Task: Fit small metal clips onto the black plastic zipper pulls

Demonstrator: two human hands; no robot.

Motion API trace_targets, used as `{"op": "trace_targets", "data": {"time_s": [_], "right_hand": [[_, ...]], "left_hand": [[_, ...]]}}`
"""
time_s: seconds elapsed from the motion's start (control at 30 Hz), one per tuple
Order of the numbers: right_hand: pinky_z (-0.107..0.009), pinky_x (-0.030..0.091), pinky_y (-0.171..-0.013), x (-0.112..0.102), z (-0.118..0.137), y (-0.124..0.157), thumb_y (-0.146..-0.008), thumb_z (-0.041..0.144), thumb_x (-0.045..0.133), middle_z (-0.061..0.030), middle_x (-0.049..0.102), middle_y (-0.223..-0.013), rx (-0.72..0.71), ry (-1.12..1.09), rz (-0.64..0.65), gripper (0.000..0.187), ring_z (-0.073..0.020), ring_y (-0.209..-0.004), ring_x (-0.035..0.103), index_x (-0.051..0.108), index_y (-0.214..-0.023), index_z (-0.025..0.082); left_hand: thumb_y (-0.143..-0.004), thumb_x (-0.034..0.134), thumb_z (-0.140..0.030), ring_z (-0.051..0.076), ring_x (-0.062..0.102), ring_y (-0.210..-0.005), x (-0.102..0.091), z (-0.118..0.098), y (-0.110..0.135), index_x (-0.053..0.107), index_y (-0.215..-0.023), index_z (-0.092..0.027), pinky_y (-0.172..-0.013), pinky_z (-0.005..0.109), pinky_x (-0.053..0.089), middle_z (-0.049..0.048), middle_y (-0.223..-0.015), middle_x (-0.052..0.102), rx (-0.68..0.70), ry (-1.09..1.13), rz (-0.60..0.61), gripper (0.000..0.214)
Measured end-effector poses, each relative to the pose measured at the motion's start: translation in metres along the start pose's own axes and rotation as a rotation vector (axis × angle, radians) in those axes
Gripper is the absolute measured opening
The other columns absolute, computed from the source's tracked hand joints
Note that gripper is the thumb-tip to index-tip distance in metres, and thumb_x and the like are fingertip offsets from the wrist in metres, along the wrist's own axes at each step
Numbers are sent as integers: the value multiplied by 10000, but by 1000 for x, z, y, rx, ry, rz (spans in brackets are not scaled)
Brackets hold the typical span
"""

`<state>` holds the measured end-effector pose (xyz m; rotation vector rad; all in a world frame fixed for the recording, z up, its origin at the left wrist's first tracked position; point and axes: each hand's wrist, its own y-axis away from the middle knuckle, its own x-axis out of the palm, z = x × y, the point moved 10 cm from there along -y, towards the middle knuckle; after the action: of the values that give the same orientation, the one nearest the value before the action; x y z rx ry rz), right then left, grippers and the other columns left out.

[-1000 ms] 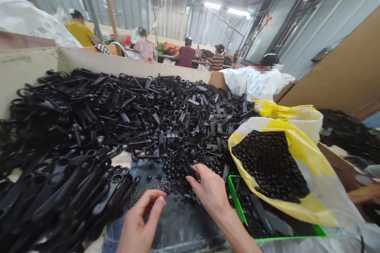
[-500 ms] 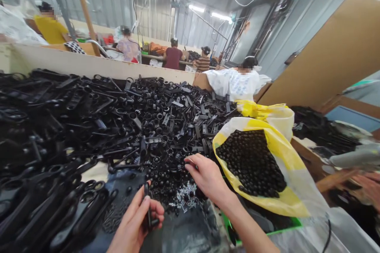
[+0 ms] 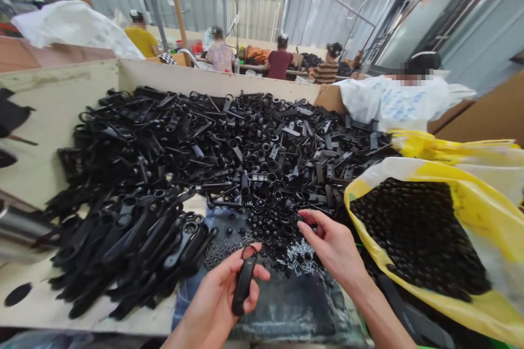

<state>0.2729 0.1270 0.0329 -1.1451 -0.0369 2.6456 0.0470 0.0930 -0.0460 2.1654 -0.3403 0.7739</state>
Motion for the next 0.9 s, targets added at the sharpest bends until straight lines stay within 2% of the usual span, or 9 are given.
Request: {"op": "trace_targets", "data": {"time_s": [0.1, 0.2, 0.33, 0.4, 0.5, 0.57, 0.73, 0.9], "right_hand": [[-263, 474, -581, 17, 32, 26, -991, 416, 586, -42, 736, -878, -55, -323, 77, 291, -168, -651, 609, 768, -1105, 220], [-252, 523, -628, 44, 66, 47, -998, 381, 599, -63, 692, -1023, -141, -533, 209, 248, -163, -743, 639, 807, -1020, 248], [-246, 553, -635, 66, 71, 57, -1004, 353, 616, -46, 616, -966, -147, -598, 272, 221, -162, -762, 649, 820, -1046, 277], [-241, 535, -622, 67, 66, 58, -999, 317, 624, -27, 631, -901, -159, -573, 241, 203, -148, -701, 634, 810, -1067, 275], [-232, 480, -583, 61, 62, 59, -971, 271, 665, -7, 669, -817, -188, -492, 172, 141, -131, -613, 588, 802, -997, 254], [-226, 459, -554, 59, 62, 61, -966, 265, 671, 0, 665, -773, -189, -474, 146, 129, -127, -582, 576, 791, -930, 240], [-205, 458, -504, 58, 63, 66, -964, 250, 667, 16, 626, -732, -176, -505, 109, 127, -117, -539, 580, 780, -909, 231], [-210, 500, -568, 51, 75, 71, -989, 181, 630, 0, 648, -777, -341, -420, 101, 154, -128, -618, 632, 774, -968, 233]], "left_hand": [[-924, 629, -287, 129, 601, -616, 5, -3, 6, 649, -1326, -111, -549, 228, 426, 127, -993, 757, 79, -81, 41, 440], [-906, 682, -322, 128, 599, -621, 8, -3, 12, 711, -1229, -139, -553, 233, 416, 86, -944, 743, 140, -151, 59, 373], [-895, 697, -364, 138, 592, -630, 1, 3, 18, 728, -1197, -135, -571, 236, 412, 38, -772, 684, 174, -196, 9, 381], [-877, 696, -388, 139, 596, -618, -1, 5, 21, 729, -1183, -135, -557, 244, 401, 52, -829, 694, 185, -207, -5, 399], [-813, 691, -361, 134, 587, -604, 1, 7, 24, 740, -1118, -125, -547, 260, 388, 82, -937, 704, 179, -216, 9, 389], [-771, 658, -304, 129, 576, -615, 5, 6, 27, 743, -1087, -119, -570, 268, 392, 83, -955, 694, 164, -233, 26, 376], [-729, 582, -251, 130, 556, -648, 9, 6, 29, 731, -1093, -131, -605, 284, 393, 68, -965, 670, 148, -275, 60, 411], [-713, 578, -264, 121, 542, -651, 11, 9, 34, 707, -1093, -132, -646, 298, 386, 61, -994, 663, 105, -332, 75, 422]]}}
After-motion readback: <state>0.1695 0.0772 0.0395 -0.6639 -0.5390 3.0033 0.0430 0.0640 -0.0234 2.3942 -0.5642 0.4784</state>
